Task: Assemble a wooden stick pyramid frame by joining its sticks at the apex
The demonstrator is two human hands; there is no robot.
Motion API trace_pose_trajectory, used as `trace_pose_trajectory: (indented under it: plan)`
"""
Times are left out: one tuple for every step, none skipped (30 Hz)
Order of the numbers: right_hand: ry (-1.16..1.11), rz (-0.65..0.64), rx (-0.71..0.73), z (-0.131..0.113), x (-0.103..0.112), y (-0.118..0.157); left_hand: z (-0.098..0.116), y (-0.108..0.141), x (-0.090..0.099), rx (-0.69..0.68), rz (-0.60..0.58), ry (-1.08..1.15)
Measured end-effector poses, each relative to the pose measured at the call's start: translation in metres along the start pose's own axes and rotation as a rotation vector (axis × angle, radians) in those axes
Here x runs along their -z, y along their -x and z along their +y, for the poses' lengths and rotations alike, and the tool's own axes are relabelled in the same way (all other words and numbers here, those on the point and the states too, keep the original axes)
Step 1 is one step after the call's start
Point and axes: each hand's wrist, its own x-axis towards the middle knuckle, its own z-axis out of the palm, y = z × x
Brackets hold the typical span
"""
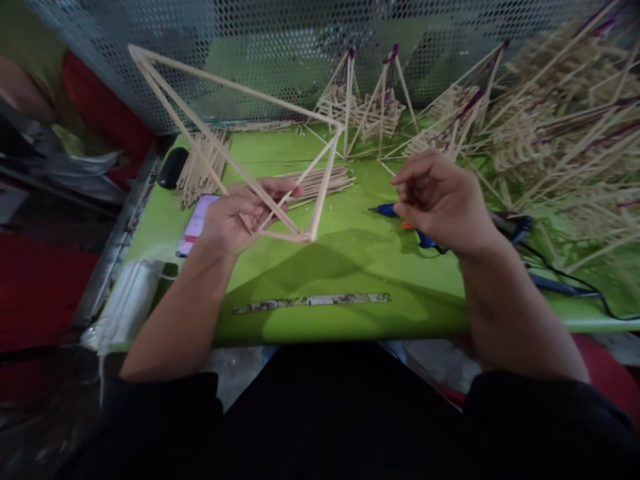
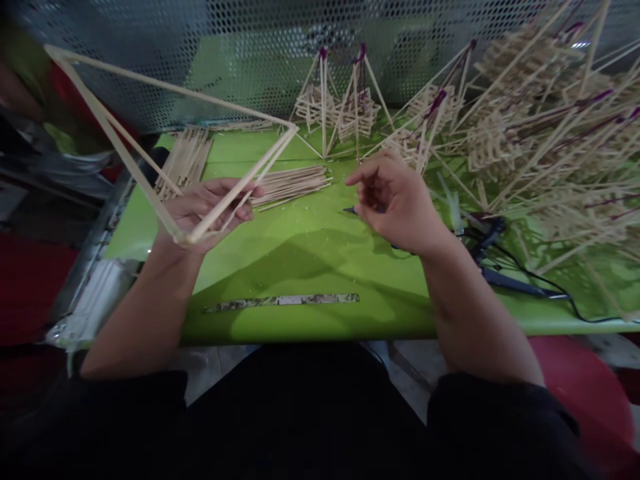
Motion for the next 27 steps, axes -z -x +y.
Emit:
trace_pose_trajectory:
  plan:
    - [-0.008,0.018,-0.011,0.001,-0.002,0.000,0.000,0.000,-0.001,0.005,0.003,0.002]
    - [-0.010,0.038,-0.018,0.001,-0.005,0.000,0.000,0.000,-0.001,0.008,0.009,0.006]
    - [-0.007,0.059,-0.022,0.002,-0.007,-0.001,0.000,0.000,-0.001,0.011,0.014,0.011]
    - [-0.002,0.073,-0.023,0.002,-0.010,-0.001,0.000,-0.001,-0.001,0.013,0.017,0.015]
    - [0.004,0.079,-0.021,0.002,-0.012,-0.001,0.000,-0.001,0.000,0.015,0.015,0.019]
    - [0.008,0.079,-0.021,0.002,-0.014,-0.001,-0.001,-0.002,0.000,0.019,0.013,0.023]
    - [0.008,0.076,-0.022,0.002,-0.016,-0.002,-0.001,-0.002,0.001,0.021,0.014,0.028]
    - [0.003,0.071,-0.019,0.002,-0.018,-0.002,-0.002,-0.002,0.002,0.027,0.020,0.034]
    - [-0.010,0.063,-0.012,0.001,-0.020,-0.003,-0.002,-0.002,0.002,0.034,0.030,0.040]
    - [-0.034,0.061,-0.001,0.001,-0.021,-0.003,-0.002,-0.001,0.002,0.041,0.040,0.047]
    - [-0.065,0.063,0.008,0.001,-0.023,-0.003,-0.002,-0.001,0.002,0.048,0.046,0.054]
    - [-0.102,0.067,0.012,0.001,-0.025,-0.003,-0.001,0.000,0.001,0.055,0.047,0.060]
    - [-0.145,0.073,0.014,0.001,-0.027,-0.003,0.001,0.000,0.000,0.062,0.044,0.066]
    - [-0.186,0.076,0.007,0.000,-0.029,-0.002,0.002,0.001,-0.002,0.068,0.036,0.071]
    - [-0.224,0.077,-0.005,-0.001,-0.031,-0.001,0.004,0.002,-0.003,0.071,0.025,0.075]
    - [-0.258,0.078,-0.019,-0.003,-0.032,0.000,0.005,0.002,-0.005,0.075,0.008,0.074]
    - [-0.290,0.077,-0.027,-0.005,-0.034,0.001,0.006,0.002,-0.006,0.078,-0.015,0.068]
    - [-0.319,0.080,-0.035,-0.007,-0.035,0.002,0.007,0.002,-0.008,0.079,-0.043,0.059]
    - [-0.343,0.081,-0.045,-0.009,-0.036,0.003,0.006,0.002,-0.009,0.077,-0.072,0.051]
    - [-0.367,0.080,-0.057,-0.011,-0.037,0.004,0.005,0.002,-0.010,0.070,-0.099,0.048]
    - [-0.393,0.079,-0.069,-0.014,-0.039,0.004,0.002,0.002,-0.012,0.058,-0.119,0.052]
    - [-0.422,0.075,-0.088,-0.016,-0.040,0.005,0.000,0.002,-0.014,0.046,-0.130,0.063]
    - [-0.455,0.070,-0.109,-0.017,-0.042,0.005,-0.003,0.003,-0.017,0.041,-0.131,0.078]
    - [-0.488,0.065,-0.131,-0.018,-0.044,0.006,-0.005,0.004,-0.020,0.043,-0.124,0.095]
    - [-0.522,0.062,-0.150,-0.019,-0.046,0.006,-0.007,0.006,-0.025,0.053,-0.111,0.111]
    - [-0.556,0.059,-0.165,-0.019,-0.049,0.006,-0.008,0.008,-0.029,0.067,-0.095,0.124]
    - [-0.588,0.054,-0.180,-0.019,-0.052,0.007,-0.009,0.010,-0.034,0.079,-0.081,0.134]
